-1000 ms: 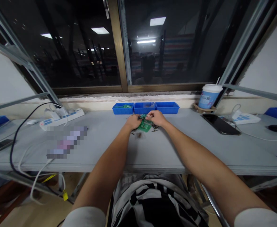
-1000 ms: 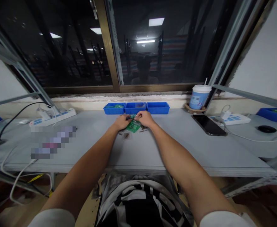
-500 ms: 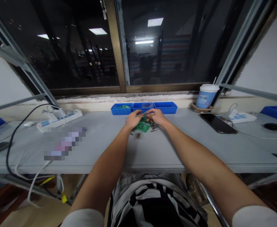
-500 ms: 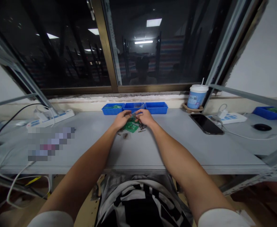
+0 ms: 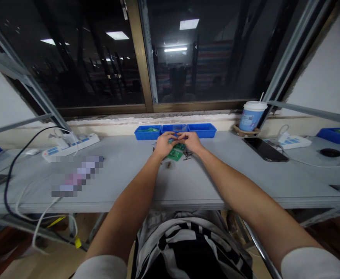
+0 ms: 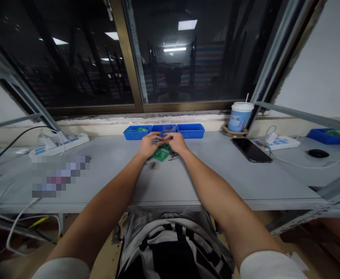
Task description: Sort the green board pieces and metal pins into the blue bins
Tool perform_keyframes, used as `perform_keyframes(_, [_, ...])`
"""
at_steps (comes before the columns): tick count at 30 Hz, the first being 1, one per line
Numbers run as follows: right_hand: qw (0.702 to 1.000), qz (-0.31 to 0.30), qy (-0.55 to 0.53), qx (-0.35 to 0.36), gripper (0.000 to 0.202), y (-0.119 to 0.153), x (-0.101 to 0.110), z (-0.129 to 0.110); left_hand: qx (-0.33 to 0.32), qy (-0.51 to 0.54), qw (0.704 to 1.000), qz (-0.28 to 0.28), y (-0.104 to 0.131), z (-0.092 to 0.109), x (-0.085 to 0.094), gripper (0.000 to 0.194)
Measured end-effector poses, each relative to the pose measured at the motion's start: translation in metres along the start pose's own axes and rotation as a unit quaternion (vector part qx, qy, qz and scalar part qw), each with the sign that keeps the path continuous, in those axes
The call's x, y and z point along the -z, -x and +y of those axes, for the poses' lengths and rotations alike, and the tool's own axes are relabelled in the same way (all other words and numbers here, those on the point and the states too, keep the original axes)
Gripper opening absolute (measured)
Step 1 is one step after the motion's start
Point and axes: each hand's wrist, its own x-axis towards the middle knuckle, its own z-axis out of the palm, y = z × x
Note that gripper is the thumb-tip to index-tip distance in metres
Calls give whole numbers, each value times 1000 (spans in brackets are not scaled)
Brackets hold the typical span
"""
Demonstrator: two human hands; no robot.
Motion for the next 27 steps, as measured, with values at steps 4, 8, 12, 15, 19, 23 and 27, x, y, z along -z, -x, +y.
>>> perform_keyframes(4, [1000, -7, 16, -3, 8, 0, 0, 0, 14, 0, 1000, 5, 0, 2, 2, 16])
perform_keyframes(8, [999, -15, -5, -38, 15, 0, -2, -3, 72, 4, 997, 3, -1, 3, 4, 21])
perform_keyframes(12, [999, -12, -12, -48, 28, 0, -6, -4, 125, 46, 991, 10, -2, -3, 0, 26])
perform_keyframes(15, [1000, -4, -2, -10, 25, 1, -8, -3, 163, 91, 982, 11, -3, -11, -7, 36])
perform_keyframes(19, [998, -6, 41, 37, 7, 2, -8, -1, 194, 100, 976, 11, -4, -18, -11, 37])
perform_keyframes(23, [997, 16, 72, 39, 11, -3, -5, 3, 201, 79, 976, 19, -5, -16, -4, 30])
perform_keyframes(27, [992, 58, 106, 41, 29, -13, -1, 13, 216, 40, 975, 40, -5, -16, 5, 28])
